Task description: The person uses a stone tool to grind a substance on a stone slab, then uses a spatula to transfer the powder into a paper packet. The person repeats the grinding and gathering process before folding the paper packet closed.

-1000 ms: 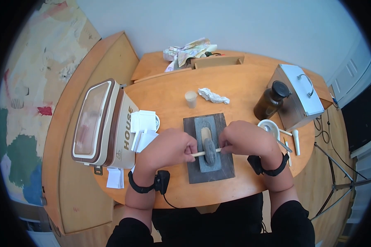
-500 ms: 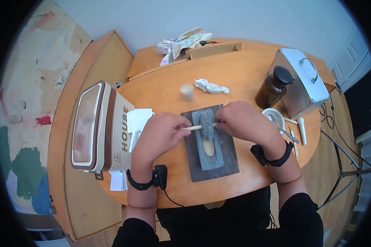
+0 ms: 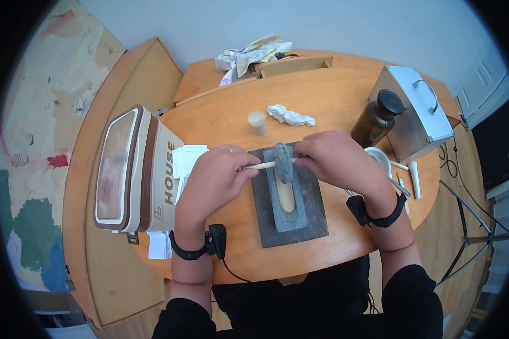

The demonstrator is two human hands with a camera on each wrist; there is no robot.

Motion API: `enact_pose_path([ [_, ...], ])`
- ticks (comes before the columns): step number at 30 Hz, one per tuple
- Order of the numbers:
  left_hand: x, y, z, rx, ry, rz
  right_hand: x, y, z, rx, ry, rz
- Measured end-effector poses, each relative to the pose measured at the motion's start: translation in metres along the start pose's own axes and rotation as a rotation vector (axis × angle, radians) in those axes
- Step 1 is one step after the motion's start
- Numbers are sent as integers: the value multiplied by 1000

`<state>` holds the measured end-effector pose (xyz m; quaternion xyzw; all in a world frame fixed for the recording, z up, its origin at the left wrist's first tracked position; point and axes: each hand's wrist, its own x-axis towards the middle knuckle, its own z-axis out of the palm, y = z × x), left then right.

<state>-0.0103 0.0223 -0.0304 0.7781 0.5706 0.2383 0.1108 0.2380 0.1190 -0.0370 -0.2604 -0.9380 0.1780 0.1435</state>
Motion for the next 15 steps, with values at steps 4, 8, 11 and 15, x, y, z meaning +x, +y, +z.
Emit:
enact_pose_path([
  [4,0,-5,3,17,-86,-41,2,1,4,-3,15,-17],
  [8,1,-8,8,6,-96,-61,5,5,10,-17,-4,-7],
  [11,1,-10,9,2,-95,-63,6,6,11,-29,-26,6],
  [15,3,-10,8,-30,-150,-112,5,4,5,9,-106,53],
])
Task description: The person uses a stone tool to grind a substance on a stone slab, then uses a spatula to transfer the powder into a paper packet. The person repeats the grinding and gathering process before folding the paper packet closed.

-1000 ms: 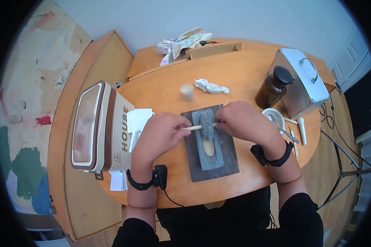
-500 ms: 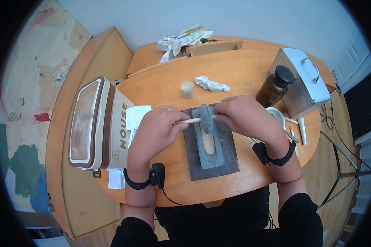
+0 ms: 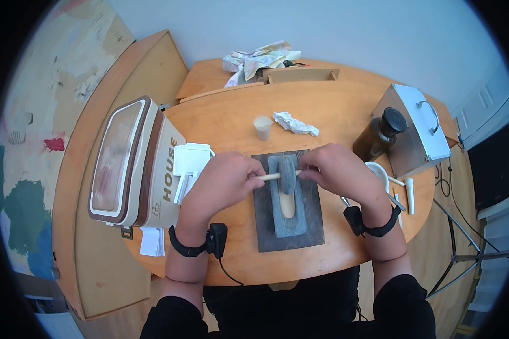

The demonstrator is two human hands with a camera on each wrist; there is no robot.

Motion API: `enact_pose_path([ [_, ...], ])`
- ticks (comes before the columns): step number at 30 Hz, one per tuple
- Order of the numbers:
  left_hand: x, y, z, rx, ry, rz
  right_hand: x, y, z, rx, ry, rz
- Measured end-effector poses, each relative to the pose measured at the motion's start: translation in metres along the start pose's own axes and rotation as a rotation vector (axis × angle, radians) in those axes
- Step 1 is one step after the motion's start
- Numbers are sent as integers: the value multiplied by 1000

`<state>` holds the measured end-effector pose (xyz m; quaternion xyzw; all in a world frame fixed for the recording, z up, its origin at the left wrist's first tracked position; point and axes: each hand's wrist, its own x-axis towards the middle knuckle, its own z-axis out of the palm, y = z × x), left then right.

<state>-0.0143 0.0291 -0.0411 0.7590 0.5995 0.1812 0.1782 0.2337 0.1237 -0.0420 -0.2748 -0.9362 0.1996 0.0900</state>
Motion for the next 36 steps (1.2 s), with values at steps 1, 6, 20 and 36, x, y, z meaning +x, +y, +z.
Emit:
enact_pose_path([
  [1,-1,1,0,-16,-62,-1,-1,-1,-3,20,-50,19],
  [6,-7,10,0,-28,-270,35,-13,-12,-16,76,-263,-39],
  [20,2,7,10,-9,65,75,-9,5,-6,-41,3,55],
  [36,-10,21,1,-32,-279,146,-20,-13,-15,13,-256,-7],
])
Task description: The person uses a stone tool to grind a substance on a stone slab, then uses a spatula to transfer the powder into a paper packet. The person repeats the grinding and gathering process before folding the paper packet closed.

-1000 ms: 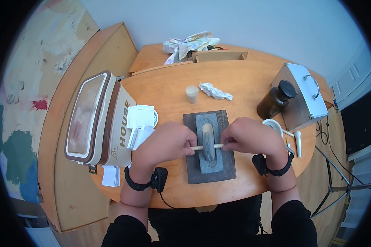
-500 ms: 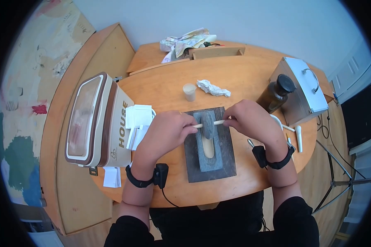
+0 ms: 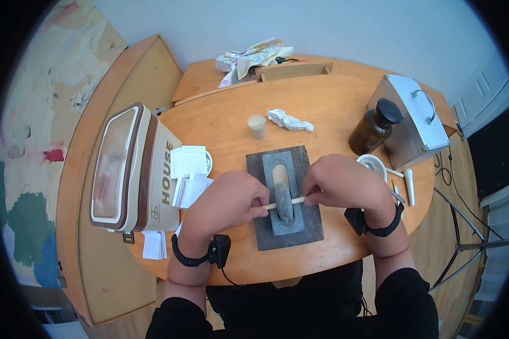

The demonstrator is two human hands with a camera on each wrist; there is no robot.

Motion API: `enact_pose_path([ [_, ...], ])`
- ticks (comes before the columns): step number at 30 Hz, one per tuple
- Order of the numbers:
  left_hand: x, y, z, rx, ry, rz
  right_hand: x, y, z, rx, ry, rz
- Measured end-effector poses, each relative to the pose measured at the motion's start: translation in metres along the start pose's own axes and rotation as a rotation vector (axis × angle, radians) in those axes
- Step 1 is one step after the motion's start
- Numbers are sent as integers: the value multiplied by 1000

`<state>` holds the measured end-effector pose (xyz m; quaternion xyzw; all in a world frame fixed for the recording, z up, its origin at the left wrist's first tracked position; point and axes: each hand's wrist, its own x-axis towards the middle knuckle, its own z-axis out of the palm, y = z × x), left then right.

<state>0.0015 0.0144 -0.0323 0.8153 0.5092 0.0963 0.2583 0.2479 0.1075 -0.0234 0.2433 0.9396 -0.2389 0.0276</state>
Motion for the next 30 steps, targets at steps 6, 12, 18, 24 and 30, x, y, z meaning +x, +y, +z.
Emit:
enact_pose_path([
  [6,5,-9,2,-24,101,-117,9,10,9,-43,154,58],
  [12,12,-12,3,85,318,-115,16,14,13,-110,321,61],
  [18,7,-9,1,-45,142,-127,8,2,8,-53,182,41],
  [24,1,-1,-1,-50,-46,-30,0,-4,8,-11,29,-13],
  [30,6,-12,2,-47,102,-94,10,7,13,-44,157,11],
])
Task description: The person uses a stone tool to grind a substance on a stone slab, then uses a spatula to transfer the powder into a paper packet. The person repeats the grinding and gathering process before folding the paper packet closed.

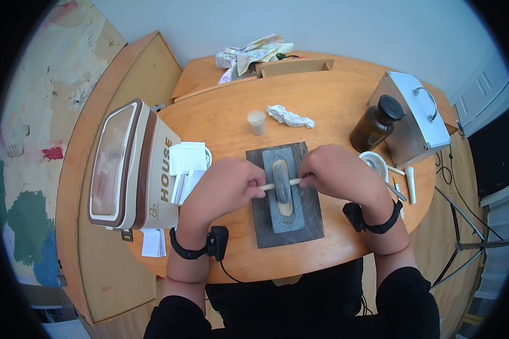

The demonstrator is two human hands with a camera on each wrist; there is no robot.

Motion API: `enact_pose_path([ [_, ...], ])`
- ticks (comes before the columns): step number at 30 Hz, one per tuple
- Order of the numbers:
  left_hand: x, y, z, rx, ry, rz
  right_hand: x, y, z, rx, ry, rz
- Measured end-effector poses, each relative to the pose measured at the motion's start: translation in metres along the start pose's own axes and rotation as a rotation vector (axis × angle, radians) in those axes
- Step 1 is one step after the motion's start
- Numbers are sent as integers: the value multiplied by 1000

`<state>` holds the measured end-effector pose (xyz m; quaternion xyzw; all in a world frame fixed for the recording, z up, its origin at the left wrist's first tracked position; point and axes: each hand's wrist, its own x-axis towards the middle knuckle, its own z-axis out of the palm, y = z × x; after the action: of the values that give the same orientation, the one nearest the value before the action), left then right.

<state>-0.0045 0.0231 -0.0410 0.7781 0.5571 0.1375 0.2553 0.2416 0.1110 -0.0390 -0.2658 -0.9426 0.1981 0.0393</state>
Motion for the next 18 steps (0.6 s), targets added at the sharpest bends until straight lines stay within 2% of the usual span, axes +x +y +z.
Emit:
enact_pose_path([
  [2,3,-1,0,89,127,-19,5,3,1,-3,45,0],
  [3,4,-2,0,87,131,-17,9,4,1,3,71,29],
  [5,6,-3,1,149,276,2,11,7,1,5,98,59],
  [6,6,-4,1,148,277,3,12,9,2,22,98,49],
  [11,4,0,-2,108,130,-40,8,6,1,53,99,5],
  [13,0,1,-1,62,84,-39,6,4,-2,57,-32,15],
  [14,-2,1,0,15,37,-39,4,1,-4,57,-32,15],
  [16,-5,7,-1,48,-10,-18,1,-4,-8,105,-189,-40],
  [18,-7,10,-1,80,-57,4,0,-4,-7,100,-188,-46],
])
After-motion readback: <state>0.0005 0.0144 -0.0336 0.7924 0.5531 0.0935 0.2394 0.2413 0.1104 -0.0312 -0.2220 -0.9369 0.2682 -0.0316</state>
